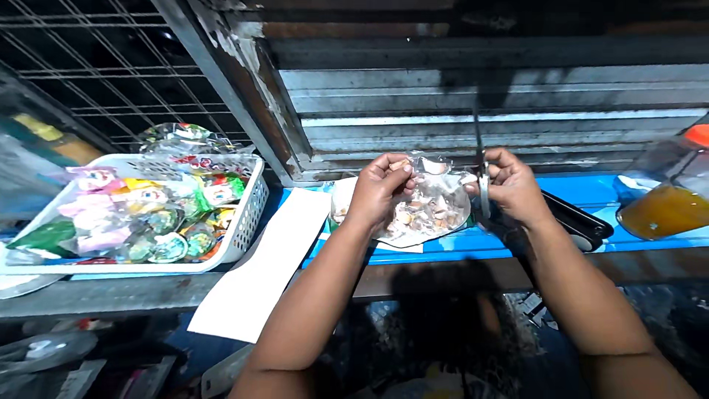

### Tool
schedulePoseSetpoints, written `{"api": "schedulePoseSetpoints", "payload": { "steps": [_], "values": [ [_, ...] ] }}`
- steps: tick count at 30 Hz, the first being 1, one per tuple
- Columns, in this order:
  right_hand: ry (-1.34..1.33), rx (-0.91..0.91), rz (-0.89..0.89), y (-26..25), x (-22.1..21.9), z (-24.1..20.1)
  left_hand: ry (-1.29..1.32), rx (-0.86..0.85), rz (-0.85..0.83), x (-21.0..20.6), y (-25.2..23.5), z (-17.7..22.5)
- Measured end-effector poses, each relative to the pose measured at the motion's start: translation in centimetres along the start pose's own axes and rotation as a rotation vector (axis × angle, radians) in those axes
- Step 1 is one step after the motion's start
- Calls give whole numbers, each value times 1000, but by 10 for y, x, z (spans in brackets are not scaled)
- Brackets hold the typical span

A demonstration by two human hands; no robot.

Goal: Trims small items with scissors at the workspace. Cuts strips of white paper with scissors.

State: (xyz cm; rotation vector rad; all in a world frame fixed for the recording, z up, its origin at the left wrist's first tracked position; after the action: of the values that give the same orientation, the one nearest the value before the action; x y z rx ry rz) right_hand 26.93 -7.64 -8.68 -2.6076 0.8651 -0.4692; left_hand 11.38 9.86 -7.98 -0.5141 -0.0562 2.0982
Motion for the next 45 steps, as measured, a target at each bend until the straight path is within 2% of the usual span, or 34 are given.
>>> {"api": "schedulePoseSetpoints", "payload": {
  "steps": [2,5,8,10,14,17,19,23,27,30,35,39,43,45],
  "values": [
    [42,29,97,0,8,-3,-13,-16,-67,1,0,0],
    [91,119,163,0,9,-4,-76,56,-322,0,5,-1],
    [115,238,87,2,2,-1,-78,228,-503,-12,12,-9],
    [106,281,-5,3,-5,3,-91,311,-548,-18,12,-14],
    [143,297,-92,7,-21,8,-213,355,-539,-29,19,-19],
    [205,311,-73,6,-21,8,-282,335,-462,-29,17,-24],
    [281,332,-28,4,-14,7,-322,342,-477,-25,15,-20],
    [285,276,118,-1,5,4,-207,228,-570,-18,14,-11],
    [253,238,226,-3,16,0,-120,94,-515,-18,15,-1],
    [221,199,272,-3,19,0,-154,-12,-509,-13,12,2],
    [154,127,121,-4,19,2,-288,-171,-368,-5,7,7],
    [329,18,-27,-2,19,0,-484,-283,-204,5,1,16],
    [588,-88,-261,-3,27,6,-437,-266,-220,12,-3,22],
    [639,-103,-284,-4,28,8,-400,-257,-256,14,-4,23]
  ]
}}
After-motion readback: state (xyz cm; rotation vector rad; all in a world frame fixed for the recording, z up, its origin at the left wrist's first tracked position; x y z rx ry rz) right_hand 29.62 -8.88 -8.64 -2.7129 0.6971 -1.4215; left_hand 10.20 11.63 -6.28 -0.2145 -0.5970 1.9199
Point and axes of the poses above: each hand's wrist, its own y-axis away from the middle knuckle, its own x-axis out of the back of the hand, z = x × y, the point moved 3 cm from there along -y, towards the middle knuckle, and after that the axes turned 5 degrees about y, right-handed, at the moved point
